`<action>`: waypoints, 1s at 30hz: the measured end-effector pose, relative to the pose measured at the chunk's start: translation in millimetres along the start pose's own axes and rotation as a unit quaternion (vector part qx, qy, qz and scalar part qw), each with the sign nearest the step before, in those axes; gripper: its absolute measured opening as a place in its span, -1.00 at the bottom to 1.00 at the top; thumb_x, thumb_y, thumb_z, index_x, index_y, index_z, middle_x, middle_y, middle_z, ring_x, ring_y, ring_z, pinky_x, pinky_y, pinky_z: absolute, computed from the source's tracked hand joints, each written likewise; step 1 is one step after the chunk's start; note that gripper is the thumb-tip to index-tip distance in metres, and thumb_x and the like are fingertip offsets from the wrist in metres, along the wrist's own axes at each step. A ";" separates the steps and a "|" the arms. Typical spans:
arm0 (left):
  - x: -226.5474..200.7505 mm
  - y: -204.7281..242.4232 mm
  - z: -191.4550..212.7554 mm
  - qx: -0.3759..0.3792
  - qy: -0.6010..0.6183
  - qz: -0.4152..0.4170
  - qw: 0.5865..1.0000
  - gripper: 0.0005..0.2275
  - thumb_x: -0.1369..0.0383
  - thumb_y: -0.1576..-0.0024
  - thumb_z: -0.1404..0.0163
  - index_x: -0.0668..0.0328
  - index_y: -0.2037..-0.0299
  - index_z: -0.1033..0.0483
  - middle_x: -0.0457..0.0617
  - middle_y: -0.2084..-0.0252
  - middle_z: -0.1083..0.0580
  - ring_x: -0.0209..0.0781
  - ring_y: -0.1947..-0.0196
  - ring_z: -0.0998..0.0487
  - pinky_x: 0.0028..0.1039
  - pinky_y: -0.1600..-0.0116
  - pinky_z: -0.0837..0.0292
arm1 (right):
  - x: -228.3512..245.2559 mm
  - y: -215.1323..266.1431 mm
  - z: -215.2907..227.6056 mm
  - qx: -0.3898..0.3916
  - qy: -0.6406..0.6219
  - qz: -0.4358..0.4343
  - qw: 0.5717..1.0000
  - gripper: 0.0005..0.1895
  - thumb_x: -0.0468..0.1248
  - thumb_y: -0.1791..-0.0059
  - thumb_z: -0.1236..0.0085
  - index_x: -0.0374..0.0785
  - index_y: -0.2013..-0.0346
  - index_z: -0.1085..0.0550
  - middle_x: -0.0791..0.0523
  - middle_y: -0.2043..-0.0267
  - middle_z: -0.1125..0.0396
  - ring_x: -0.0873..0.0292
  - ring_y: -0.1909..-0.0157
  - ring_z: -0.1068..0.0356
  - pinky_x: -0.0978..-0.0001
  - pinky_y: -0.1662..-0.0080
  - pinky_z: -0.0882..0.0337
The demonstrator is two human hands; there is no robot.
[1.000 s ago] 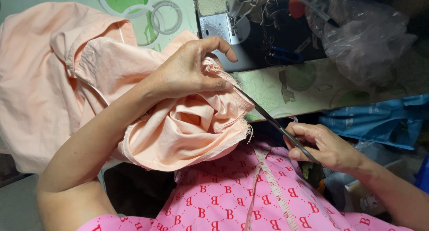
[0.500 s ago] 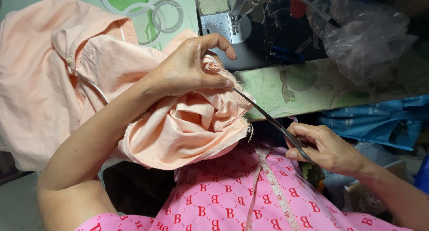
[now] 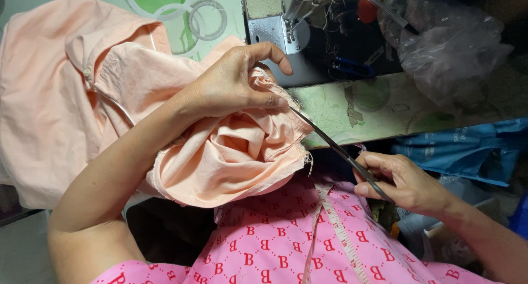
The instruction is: Trimming excess fabric from the edge of a garment using scissors at a sewing workstation.
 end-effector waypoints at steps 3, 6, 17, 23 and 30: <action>-1.1 0.6 0.5 -0.006 -0.003 -0.004 1.000 -0.65 0.51 -0.03 -0.32 0.10 0.09 -0.41 -0.27 0.58 -0.38 -0.60 0.55 -0.34 -0.78 0.43 -0.25 | 2.2 0.1 0.0 0.000 0.012 0.002 1.000 -0.78 -0.21 0.07 -0.36 -0.24 0.47 -0.50 0.19 0.44 -0.25 0.30 0.43 -0.20 0.45 0.36 -0.18; 0.3 0.1 1.0 -0.008 -0.002 -0.004 1.000 -0.66 0.50 -0.03 -0.32 0.11 0.08 -0.42 -0.24 0.56 -0.40 -0.59 0.54 -0.35 -0.77 0.42 -0.26 | -2.7 -1.2 -0.2 0.002 0.010 0.008 1.000 -0.77 -0.19 0.06 -0.35 -0.23 0.46 -0.49 0.20 0.45 -0.20 0.31 0.42 -0.15 0.44 0.36 -0.14; -0.5 1.6 -0.8 0.002 0.024 -0.009 1.000 -0.69 0.51 -0.07 -0.27 0.12 0.07 -0.41 -0.25 0.56 -0.39 -0.60 0.54 -0.32 -0.77 0.43 -0.22 | -0.9 0.2 1.2 -0.007 0.021 -0.023 0.999 -0.77 -0.22 0.05 -0.37 -0.24 0.49 -0.50 0.19 0.47 -0.23 0.30 0.43 -0.16 0.43 0.35 -0.15; -0.5 2.3 -4.3 0.025 0.047 -0.008 0.999 -0.73 0.55 -0.13 -0.18 0.13 0.04 -0.38 -0.24 0.57 -0.34 -0.58 0.55 -0.27 -0.76 0.43 -0.18 | -0.2 0.2 1.6 -0.012 0.073 -0.015 0.997 -0.74 -0.16 0.05 -0.36 -0.19 0.50 -0.49 0.21 0.50 -0.22 0.30 0.47 -0.12 0.42 0.39 -0.13; -2.6 3.9 -6.8 0.054 0.071 -0.032 0.996 -0.77 0.57 -0.22 -0.08 0.15 0.00 -0.35 -0.22 0.54 -0.32 -0.58 0.54 -0.25 -0.77 0.42 -0.16 | -6.1 0.0 1.8 -0.018 0.084 -0.016 0.996 -0.74 -0.18 0.04 -0.38 -0.19 0.51 -0.50 0.21 0.51 -0.25 0.29 0.50 -0.10 0.41 0.41 -0.09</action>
Point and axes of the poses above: each hand's wrist, its own y-axis away from the middle knuckle, its own z-axis out of the back of the hand, x = y × z, the point moved 10 cm from there along -y, towards the middle knuckle
